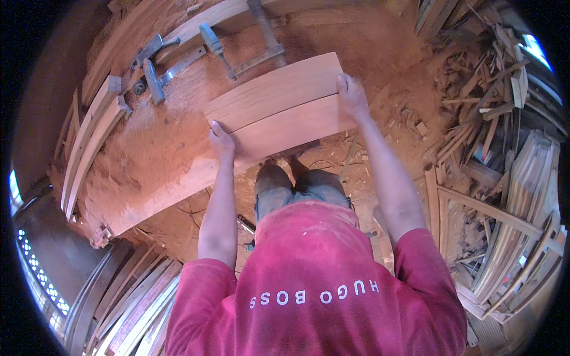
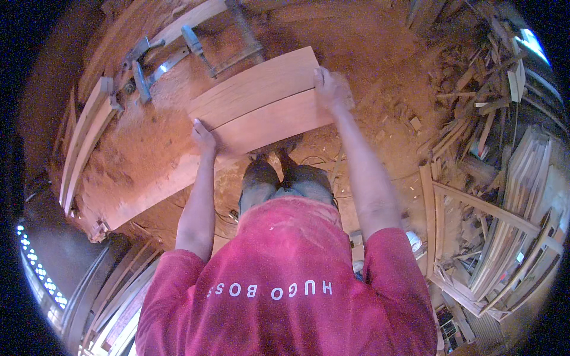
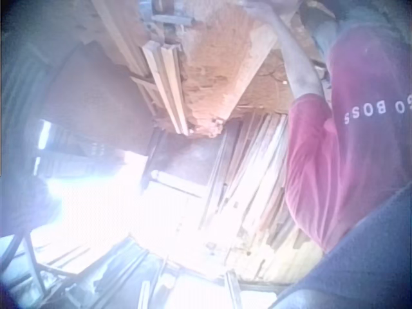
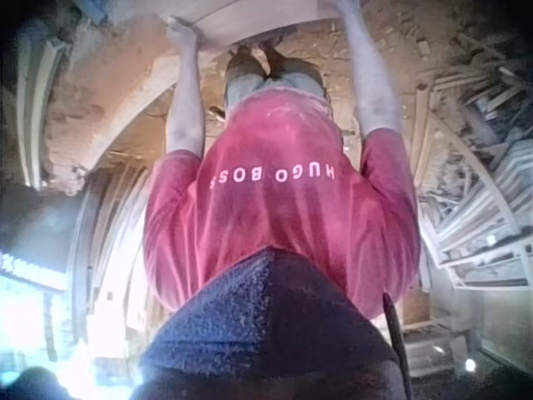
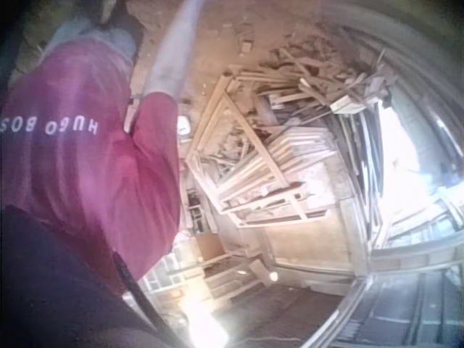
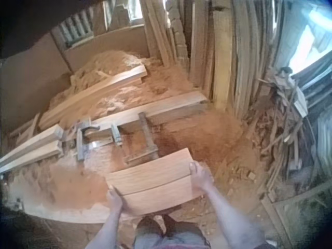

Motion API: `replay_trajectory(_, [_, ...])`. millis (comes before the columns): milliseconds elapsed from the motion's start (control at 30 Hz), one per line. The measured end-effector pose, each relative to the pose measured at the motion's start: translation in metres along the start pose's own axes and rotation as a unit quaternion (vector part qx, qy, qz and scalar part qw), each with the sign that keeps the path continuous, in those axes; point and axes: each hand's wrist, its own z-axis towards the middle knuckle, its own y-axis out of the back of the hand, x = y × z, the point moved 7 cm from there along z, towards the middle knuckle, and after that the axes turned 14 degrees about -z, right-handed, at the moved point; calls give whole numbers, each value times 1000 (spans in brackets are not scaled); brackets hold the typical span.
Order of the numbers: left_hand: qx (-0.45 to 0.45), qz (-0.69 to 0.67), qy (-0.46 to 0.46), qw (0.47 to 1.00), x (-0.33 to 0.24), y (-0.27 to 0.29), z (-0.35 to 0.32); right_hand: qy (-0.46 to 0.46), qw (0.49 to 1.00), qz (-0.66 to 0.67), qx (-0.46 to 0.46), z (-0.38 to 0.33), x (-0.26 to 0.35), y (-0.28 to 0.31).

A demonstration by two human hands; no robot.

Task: The person walks through a cluttered workshop and picks up a metal frame tool. They then handle several pieces of light-colored wood, aligning them on a workbench and using a clamp to secure them together. The person adjusts the wood pieces and the clamp, preparing them for further assembly.

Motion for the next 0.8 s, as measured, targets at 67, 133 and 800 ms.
replay_trajectory(67, [12,21,2,1000,4,3,1,-2,1000,17,-2,-6,7,6])
replay_trajectory(133, [12,43,8,999,8,4,2,-2,1000,17,-4,-10,8,8])
replay_trajectory(800, [3,22,-20,1000,-18,1,-8,-469,703,478,239,-240,36,-115])
